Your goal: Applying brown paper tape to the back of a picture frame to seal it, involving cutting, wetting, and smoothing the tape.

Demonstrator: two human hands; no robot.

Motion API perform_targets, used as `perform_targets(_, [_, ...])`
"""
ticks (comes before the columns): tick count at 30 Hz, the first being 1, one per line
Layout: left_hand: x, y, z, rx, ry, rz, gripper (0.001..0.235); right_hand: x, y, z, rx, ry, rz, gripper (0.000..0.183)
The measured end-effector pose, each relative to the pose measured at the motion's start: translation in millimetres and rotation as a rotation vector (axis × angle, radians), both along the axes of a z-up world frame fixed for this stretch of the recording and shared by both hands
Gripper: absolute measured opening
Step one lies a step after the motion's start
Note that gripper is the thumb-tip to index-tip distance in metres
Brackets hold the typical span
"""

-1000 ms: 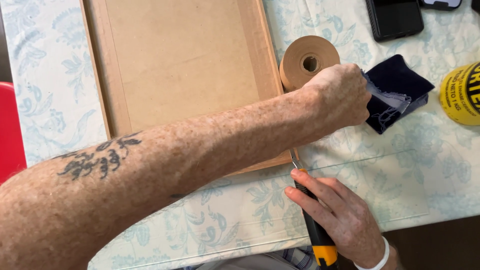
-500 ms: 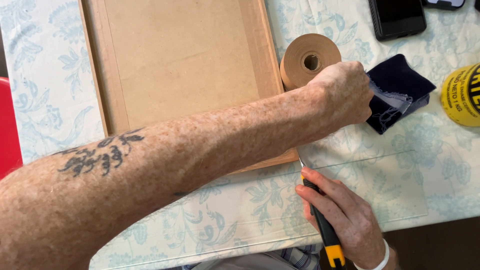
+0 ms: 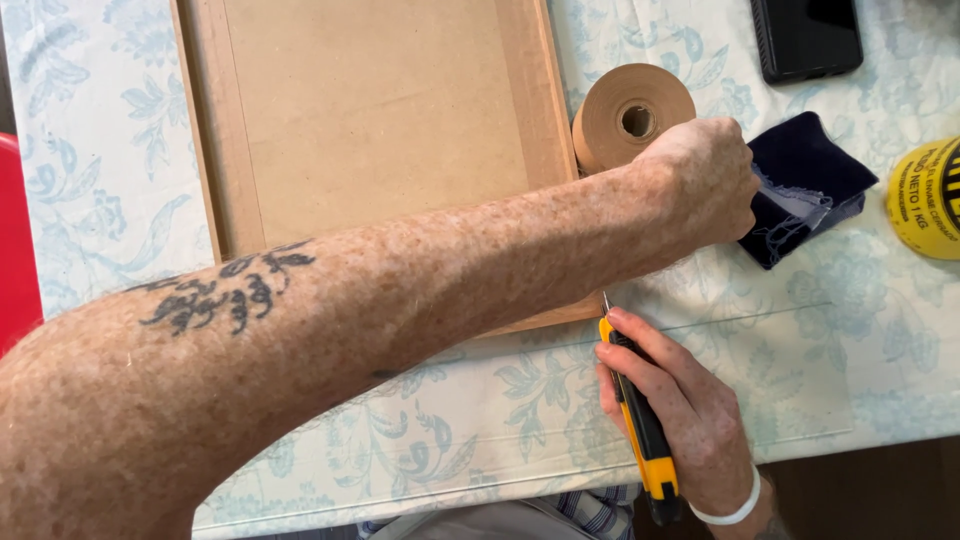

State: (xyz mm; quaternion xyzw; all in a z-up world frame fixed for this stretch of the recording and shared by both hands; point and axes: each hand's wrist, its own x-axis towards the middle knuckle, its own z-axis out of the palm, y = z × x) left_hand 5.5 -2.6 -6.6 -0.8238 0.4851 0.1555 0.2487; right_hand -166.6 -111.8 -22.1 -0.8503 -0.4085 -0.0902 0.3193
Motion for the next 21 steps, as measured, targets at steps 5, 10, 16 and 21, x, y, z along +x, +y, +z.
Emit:
perform_targets(5, [2.2,0.2,1.4,0.017,0.029,0.003,0.016,-3.4,1.0,-2.3,0.01,-0.018,-0.003,0.026])
perform_targets(10, [1.6,-0.7,2.2,0.026,0.018,0.0,0.017,-13.0,-1.2,-4.3,0.004,-0.036,-0.037,0.025])
perform_targets(16, [3.2,-3.7,-2.7,0.02,0.022,0.008,0.022,-23.0,-6.7,-5.1,0.012,-0.022,-0.049,0.029])
perform_targets(21, [2.6,-2.5,-3.2,0.013,0.017,0.02,0.025,-30.8,-6.2,2.4,0.013,-0.029,-0.068,0.023])
